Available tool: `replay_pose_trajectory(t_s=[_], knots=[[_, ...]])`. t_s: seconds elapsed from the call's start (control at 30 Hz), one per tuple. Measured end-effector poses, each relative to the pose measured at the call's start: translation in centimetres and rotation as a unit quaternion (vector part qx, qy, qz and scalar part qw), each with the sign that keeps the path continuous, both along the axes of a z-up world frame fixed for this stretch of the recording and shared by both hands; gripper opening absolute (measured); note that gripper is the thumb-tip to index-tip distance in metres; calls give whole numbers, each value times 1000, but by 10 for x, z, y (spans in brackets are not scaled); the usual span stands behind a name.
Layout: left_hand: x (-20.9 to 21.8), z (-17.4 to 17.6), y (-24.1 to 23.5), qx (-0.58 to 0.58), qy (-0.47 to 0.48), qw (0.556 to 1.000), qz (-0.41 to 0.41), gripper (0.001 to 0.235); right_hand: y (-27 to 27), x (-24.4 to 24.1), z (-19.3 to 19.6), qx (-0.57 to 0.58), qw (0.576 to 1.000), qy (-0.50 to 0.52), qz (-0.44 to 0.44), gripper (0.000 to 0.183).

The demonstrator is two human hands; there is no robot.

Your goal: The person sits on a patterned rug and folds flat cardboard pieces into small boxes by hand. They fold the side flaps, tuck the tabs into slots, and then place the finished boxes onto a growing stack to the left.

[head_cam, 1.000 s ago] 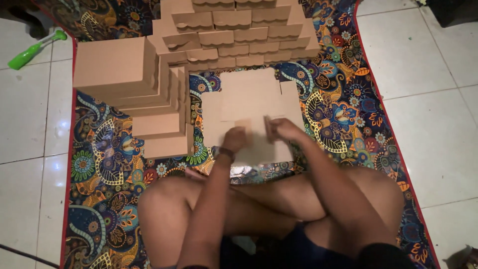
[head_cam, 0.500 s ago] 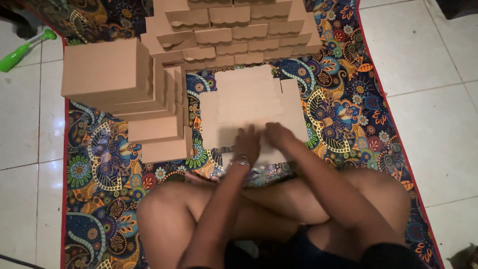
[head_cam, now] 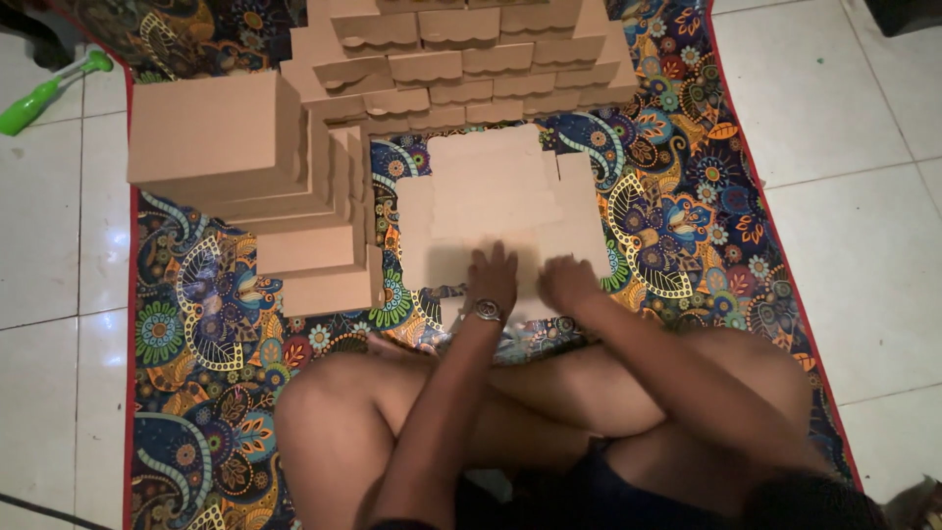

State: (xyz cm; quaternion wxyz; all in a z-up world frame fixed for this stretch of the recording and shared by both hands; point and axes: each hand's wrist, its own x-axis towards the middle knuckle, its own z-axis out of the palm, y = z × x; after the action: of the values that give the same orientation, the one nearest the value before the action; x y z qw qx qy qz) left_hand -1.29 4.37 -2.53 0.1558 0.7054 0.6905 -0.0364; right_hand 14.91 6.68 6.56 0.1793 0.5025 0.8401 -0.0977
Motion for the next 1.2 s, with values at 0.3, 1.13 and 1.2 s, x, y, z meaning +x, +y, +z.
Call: replay_pose_trajectory(t_s=[0.3,1.13,1.2], knots=[[-10,6,-3,37,8,999,-12,55,-18,-22,32,-82,986,142,-45,39],[-34,75,-47,-117,211,970,-17,47,-40,-51,21,-20,993,90,71,49],[-37,62,-52,-132,211,968,-36,46,-39,-51,17,-26,993,89,72,52]])
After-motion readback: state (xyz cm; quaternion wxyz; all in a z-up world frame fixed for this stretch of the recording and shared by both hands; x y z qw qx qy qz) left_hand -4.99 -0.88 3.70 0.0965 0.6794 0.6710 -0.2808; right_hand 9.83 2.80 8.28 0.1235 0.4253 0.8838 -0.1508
